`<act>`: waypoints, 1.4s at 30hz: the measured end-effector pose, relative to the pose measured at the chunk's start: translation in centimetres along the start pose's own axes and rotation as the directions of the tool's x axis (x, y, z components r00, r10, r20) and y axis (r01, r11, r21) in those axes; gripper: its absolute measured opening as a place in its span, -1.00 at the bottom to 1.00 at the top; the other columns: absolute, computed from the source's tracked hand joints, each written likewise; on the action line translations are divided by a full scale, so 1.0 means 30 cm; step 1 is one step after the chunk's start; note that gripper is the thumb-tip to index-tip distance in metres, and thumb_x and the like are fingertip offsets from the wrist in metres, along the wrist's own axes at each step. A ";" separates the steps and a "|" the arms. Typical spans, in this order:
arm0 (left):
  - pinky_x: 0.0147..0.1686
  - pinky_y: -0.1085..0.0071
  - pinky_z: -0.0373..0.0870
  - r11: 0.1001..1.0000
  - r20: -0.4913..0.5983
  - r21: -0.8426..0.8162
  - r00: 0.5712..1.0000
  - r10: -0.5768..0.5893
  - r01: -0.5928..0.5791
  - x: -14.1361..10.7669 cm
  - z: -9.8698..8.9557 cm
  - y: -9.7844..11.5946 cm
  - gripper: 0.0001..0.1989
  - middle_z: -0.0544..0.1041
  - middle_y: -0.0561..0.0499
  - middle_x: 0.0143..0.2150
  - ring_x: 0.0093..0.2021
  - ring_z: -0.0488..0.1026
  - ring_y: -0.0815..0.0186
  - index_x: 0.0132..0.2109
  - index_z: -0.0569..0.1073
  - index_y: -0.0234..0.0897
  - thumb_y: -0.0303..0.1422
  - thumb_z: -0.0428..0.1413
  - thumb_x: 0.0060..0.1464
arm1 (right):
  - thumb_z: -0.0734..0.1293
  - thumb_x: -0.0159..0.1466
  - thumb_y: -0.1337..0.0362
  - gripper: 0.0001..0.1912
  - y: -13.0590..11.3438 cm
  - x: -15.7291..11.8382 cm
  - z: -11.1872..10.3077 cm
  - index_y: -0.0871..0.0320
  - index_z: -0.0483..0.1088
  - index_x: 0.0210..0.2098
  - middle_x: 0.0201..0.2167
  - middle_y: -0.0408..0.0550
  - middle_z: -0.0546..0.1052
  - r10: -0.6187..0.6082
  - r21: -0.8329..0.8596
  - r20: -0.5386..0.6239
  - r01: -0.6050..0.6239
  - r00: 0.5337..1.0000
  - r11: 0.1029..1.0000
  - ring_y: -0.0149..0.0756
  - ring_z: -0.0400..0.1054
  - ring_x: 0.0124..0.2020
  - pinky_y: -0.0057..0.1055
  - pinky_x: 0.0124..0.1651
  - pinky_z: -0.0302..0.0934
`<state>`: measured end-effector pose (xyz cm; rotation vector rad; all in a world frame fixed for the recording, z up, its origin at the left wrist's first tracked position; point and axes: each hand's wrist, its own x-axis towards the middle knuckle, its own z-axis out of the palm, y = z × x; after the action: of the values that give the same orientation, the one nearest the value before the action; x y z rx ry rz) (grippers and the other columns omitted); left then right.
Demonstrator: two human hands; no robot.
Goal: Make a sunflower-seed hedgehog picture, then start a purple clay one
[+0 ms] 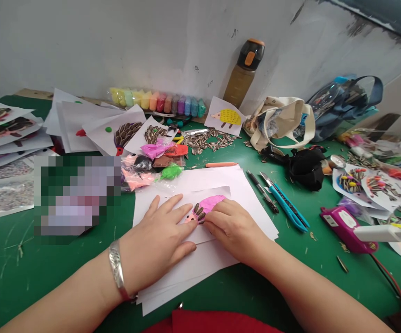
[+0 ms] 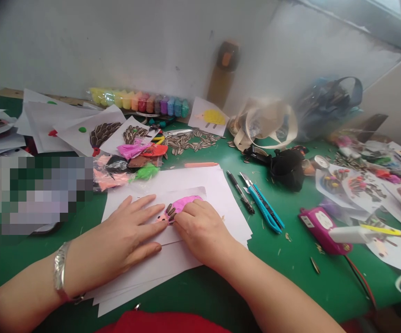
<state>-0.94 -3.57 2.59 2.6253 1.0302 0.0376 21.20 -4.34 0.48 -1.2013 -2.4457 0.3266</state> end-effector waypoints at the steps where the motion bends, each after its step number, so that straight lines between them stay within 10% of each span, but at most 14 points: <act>1: 0.16 -0.45 0.12 1.000 0.003 0.002 1.000 -0.001 0.001 0.000 0.000 0.000 -0.73 0.38 -0.15 0.27 0.36 0.09 -0.23 0.05 0.48 -0.15 -0.28 0.12 0.21 | 0.20 0.39 0.35 -0.73 0.002 0.000 -0.003 0.21 0.49 -0.35 -0.39 0.01 0.48 0.009 0.004 0.000 -0.009 1.000 1.000 -0.25 0.31 -0.29 -0.32 -0.18 0.19; 19: 0.16 -0.43 0.11 1.000 -0.010 -0.004 1.000 -0.008 0.008 0.003 0.000 0.004 -0.76 0.39 -0.13 0.26 0.35 0.11 -0.20 0.02 0.49 -0.14 -0.29 0.12 0.22 | 0.23 0.37 0.36 -0.74 0.011 0.001 -0.017 0.20 0.49 -0.40 -0.41 -0.01 0.49 0.046 -0.046 0.098 -0.042 0.994 0.998 -0.25 0.31 -0.30 -0.32 -0.20 0.16; 34: 0.17 -0.41 0.10 1.000 -0.066 -0.009 0.998 0.017 -0.018 -0.004 -0.016 -0.001 -0.71 0.42 -0.15 0.22 0.35 0.12 -0.21 0.08 0.46 -0.16 -0.30 0.10 0.23 | 0.20 0.36 0.41 -0.74 0.022 0.019 -0.024 0.15 0.52 -0.12 -0.23 0.06 0.50 0.101 0.092 -0.070 -0.094 0.992 0.991 -0.19 0.34 -0.17 -0.23 -0.10 0.29; 42: 0.20 -0.32 0.09 0.999 -0.054 -0.023 0.998 -0.023 0.022 0.008 -0.003 -0.024 -0.72 0.45 -0.12 0.16 0.31 0.17 -0.14 0.08 0.46 -0.15 -0.33 0.08 0.24 | 0.24 0.32 0.39 -0.75 0.171 -0.002 -0.038 0.18 0.54 -0.13 -0.18 0.07 0.54 0.296 -0.022 -0.184 -0.305 0.937 0.952 -0.10 0.39 -0.12 -0.13 -0.04 0.31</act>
<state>-1.24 -2.89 2.44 2.6050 1.0705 0.1151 25.35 -1.27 -0.42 -1.5595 -2.1286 0.2311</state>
